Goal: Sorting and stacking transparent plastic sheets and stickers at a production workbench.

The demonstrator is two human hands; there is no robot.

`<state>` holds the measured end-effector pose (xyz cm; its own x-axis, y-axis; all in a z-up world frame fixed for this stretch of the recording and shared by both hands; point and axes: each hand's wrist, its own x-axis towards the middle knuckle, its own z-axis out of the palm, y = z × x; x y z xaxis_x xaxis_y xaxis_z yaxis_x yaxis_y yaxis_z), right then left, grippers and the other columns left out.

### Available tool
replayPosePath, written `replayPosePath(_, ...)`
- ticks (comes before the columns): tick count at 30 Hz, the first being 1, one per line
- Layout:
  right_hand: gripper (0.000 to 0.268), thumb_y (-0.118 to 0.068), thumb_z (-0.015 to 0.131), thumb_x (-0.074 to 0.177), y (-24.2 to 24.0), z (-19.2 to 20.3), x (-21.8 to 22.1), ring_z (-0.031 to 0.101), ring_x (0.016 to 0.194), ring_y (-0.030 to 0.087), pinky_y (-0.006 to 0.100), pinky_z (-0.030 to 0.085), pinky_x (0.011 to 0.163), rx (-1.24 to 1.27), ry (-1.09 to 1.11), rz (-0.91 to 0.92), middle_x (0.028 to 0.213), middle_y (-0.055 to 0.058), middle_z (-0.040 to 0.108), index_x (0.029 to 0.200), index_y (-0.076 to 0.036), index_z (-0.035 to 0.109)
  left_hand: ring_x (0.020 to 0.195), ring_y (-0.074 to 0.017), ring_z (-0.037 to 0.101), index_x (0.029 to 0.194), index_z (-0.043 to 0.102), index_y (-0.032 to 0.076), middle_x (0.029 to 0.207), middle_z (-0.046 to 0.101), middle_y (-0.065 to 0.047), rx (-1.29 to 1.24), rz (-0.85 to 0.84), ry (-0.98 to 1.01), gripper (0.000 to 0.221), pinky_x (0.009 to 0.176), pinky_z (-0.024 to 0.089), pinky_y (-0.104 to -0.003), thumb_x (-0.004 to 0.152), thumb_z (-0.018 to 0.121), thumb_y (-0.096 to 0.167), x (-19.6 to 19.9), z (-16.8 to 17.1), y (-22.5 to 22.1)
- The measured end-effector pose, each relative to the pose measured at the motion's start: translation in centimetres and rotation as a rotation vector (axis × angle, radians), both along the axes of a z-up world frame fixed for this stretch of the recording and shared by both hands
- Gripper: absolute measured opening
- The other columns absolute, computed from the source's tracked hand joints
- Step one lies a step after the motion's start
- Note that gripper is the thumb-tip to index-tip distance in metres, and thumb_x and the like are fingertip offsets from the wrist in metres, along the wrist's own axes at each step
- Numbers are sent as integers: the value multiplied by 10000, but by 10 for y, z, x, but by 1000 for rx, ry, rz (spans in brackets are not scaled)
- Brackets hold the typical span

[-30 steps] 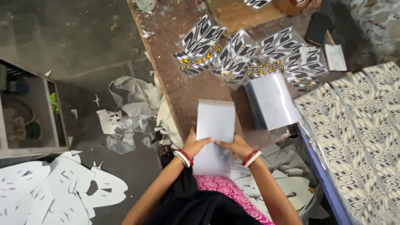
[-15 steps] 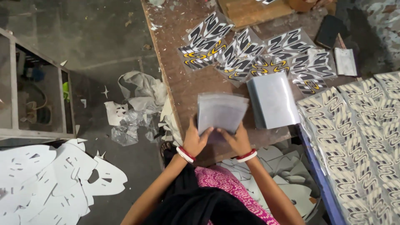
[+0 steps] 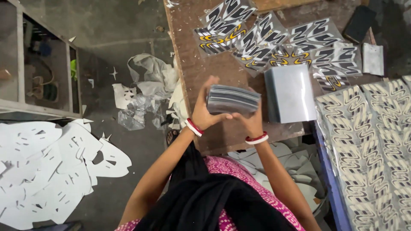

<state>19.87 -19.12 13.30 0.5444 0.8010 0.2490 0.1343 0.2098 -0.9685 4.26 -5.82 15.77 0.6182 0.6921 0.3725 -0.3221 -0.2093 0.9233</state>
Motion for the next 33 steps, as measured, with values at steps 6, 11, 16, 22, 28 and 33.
replayPosePath(6, 952, -613, 825, 822, -3, -24, -9, 592, 1264, 181, 332, 493, 1100, 5, 67, -109, 1365, 91, 599, 1472, -18, 465, 1348, -238, 550, 1617, 281, 67, 1454, 535, -140, -64, 63, -30, 1192, 1160, 468, -385, 698, 972, 384, 12, 1, -6)
replayPosePath(11, 881, -592, 837, 832, 8, 9, -20, 615, 1238, 181, 319, 497, 1088, 17, 87, -164, 1314, 88, 627, 1413, -23, 499, 1219, -178, 625, 1490, 430, 66, 1321, 615, -87, -113, 83, 23, 937, 1056, 526, -336, 759, 955, 328, 22, -8, -7)
replayPosePath(16, 761, -278, 898, 823, 9, -15, 0, 612, 1181, 171, 339, 519, 1014, -22, 23, -52, 1304, 82, 624, 1403, -4, 488, 1102, -152, 650, 1336, 554, 54, 1185, 663, -55, -242, 107, 0, 689, 980, 556, -316, 795, 946, 223, 25, -23, -7)
replayPosePath(22, 395, 31, 730, 808, -11, -91, 22, 688, 1134, 198, 334, 531, 1000, -283, -204, 57, 1191, 86, 741, 1199, -15, 702, 1164, -188, 610, 1436, 449, 52, 1298, 598, -69, -37, -13, 47, 885, 1009, 512, -349, 724, 938, 245, 2, -48, 12)
replayPosePath(28, 299, 24, 788, 805, 1, -54, 27, 696, 1062, 324, 405, 537, 932, -236, -704, -37, 1107, 140, 751, 1097, -34, 766, 1079, -284, 707, 1195, 650, 54, 1127, 731, -124, 21, 266, 303, 602, 947, 550, -385, 731, 948, 296, 10, -29, -13)
replayPosePath(33, 298, -55, 823, 800, 11, -38, 35, 728, 1005, 295, 403, 561, 903, -242, -502, -3, 1077, 102, 760, 1086, -49, 740, 1056, -336, 676, 1127, 637, 36, 1085, 708, -152, 85, 348, 348, 556, 923, 532, -412, 746, 944, 299, 13, -27, -14)
